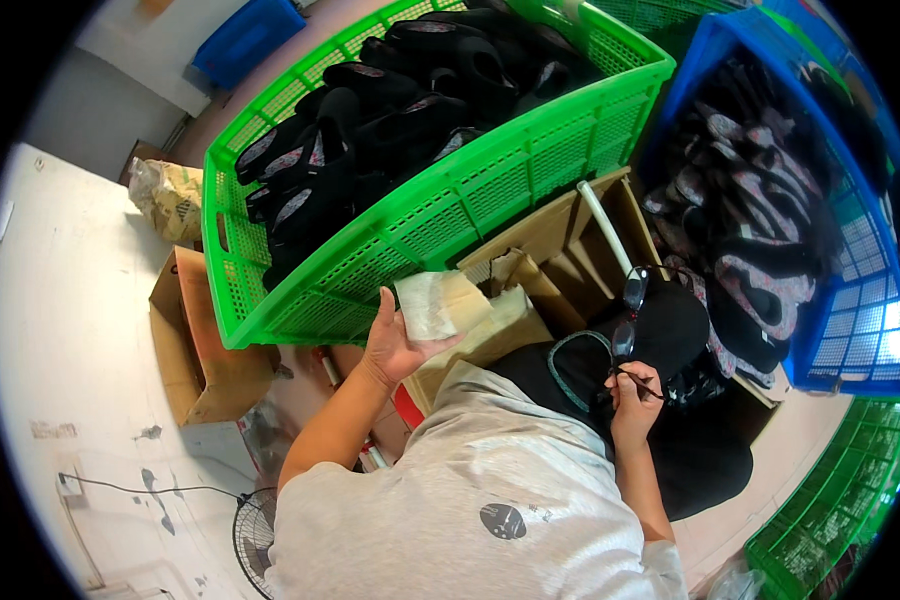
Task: The person sits on the floor and sews the upper fabric onto the sole of a slipper using a needle and thread. They pull the thread through the material, tie knots, and adjust the fabric alignment. The person handles multiple slippers, picking them up from a nearby crate and placing them back down after working on them.
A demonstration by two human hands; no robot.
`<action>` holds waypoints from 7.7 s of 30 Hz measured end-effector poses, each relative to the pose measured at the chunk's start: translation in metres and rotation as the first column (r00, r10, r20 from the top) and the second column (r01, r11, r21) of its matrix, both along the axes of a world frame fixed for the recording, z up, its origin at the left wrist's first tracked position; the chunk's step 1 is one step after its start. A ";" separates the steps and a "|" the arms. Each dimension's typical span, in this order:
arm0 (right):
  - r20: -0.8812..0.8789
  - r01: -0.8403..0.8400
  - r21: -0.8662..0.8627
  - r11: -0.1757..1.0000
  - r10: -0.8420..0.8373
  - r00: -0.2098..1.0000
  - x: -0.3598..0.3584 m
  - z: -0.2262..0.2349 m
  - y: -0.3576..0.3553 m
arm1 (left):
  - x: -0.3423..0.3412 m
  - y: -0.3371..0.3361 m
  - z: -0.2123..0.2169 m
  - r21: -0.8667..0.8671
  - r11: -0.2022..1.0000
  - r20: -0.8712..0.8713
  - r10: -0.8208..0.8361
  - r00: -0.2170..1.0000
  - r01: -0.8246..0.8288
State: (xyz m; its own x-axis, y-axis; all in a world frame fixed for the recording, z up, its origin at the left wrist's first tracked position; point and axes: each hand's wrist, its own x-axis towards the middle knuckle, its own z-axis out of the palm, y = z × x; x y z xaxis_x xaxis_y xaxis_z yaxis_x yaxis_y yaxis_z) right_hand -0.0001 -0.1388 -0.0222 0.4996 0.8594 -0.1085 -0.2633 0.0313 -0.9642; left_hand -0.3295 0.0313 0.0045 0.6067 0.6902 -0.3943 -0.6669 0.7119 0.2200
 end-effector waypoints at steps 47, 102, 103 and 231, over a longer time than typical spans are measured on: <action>0.059 0.015 0.019 1.000 -0.016 0.998 -0.010 0.006 -0.001 | -0.157 -0.313 -0.197 -0.408 0.478 -0.857 0.092 -0.507 0.778; 0.830 -0.633 0.294 0.716 0.138 0.541 0.132 0.288 -0.073 | 0.254 -0.046 0.199 0.990 -0.141 -0.020 -0.038 0.999 0.014; 0.833 -0.678 0.296 0.673 0.165 0.528 0.134 0.293 -0.072 | 0.258 -0.048 0.200 0.990 -0.138 0.020 -0.064 0.998 -0.029; -0.288 -0.097 -0.179 0.979 0.042 0.957 0.069 0.015 -0.124 | 0.374 -0.040 0.055 0.077 -0.397 -0.947 -0.315 -0.057 0.915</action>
